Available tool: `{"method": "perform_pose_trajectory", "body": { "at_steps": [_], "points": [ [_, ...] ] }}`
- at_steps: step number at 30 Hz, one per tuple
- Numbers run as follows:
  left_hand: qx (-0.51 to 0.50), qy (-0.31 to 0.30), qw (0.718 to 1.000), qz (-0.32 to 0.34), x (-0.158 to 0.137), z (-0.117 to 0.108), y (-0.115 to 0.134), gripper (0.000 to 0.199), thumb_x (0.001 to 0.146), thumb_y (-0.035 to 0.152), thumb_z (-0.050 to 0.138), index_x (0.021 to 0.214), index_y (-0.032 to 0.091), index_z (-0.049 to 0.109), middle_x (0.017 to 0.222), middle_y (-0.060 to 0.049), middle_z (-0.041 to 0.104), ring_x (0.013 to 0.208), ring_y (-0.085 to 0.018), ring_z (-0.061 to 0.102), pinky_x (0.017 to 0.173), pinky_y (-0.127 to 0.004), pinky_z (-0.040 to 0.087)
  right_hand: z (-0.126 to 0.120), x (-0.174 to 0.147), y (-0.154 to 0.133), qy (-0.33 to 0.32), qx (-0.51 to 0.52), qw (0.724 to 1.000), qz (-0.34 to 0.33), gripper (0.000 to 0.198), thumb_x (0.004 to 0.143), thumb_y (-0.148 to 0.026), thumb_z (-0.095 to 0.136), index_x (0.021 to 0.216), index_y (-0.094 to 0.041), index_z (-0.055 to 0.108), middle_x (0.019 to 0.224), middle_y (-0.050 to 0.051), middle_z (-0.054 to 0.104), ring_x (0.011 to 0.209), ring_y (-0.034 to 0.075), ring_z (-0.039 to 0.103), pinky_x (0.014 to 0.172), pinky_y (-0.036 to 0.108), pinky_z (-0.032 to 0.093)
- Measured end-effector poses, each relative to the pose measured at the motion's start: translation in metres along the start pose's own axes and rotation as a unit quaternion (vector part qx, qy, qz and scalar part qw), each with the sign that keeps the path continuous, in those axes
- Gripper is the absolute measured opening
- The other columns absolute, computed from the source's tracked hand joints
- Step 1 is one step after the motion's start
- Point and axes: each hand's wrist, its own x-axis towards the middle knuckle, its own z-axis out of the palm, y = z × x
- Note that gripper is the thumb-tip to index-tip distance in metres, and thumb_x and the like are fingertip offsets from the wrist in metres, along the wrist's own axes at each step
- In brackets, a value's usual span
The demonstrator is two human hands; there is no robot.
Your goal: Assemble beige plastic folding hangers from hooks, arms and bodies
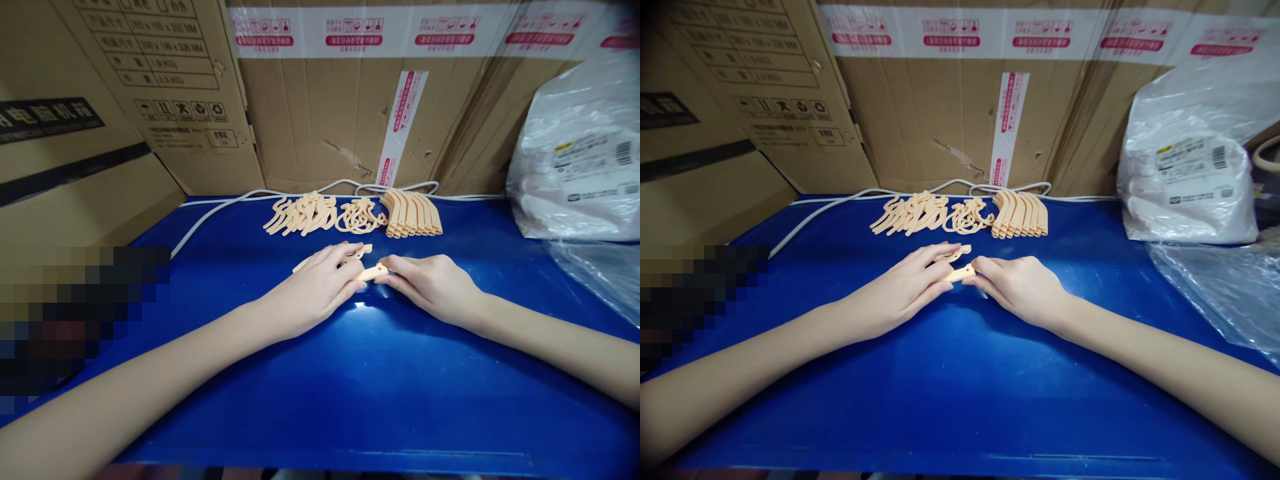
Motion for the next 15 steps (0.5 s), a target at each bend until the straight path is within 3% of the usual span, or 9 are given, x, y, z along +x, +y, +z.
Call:
{"method": "perform_pose_trajectory", "body": {
  "at_steps": [7,15],
  "points": [
    [0.007,-0.007,1.000,-0.004,0.0009,-0.0014,0.0006,0.041,0.105,0.034,0.027,0.130,0.015,0.053,0.151,-0.013,0.039,0.141,-0.023,0.033,0.118,-0.042,0.029,0.0010,-0.0002,-0.0018,0.004,-0.043,0.999,-0.017,0.054,0.104,-0.049,0.017,0.086,-0.018,0.058,0.069,0.003,0.068,0.050,0.013,0.061,0.045,0.025,0.028],
    [0.014,0.007,1.000,0.004,0.0004,0.0005,-0.0018,0.041,0.104,0.035,0.029,0.131,0.014,0.053,0.151,-0.013,0.040,0.139,-0.024,0.035,0.116,-0.044,0.032,-0.0003,0.0015,-0.0020,-0.022,0.006,1.000,0.015,0.051,0.103,-0.052,0.018,0.084,-0.020,0.053,0.065,0.002,0.065,0.053,0.014,0.062,0.048,0.024,0.030]
  ]
}}
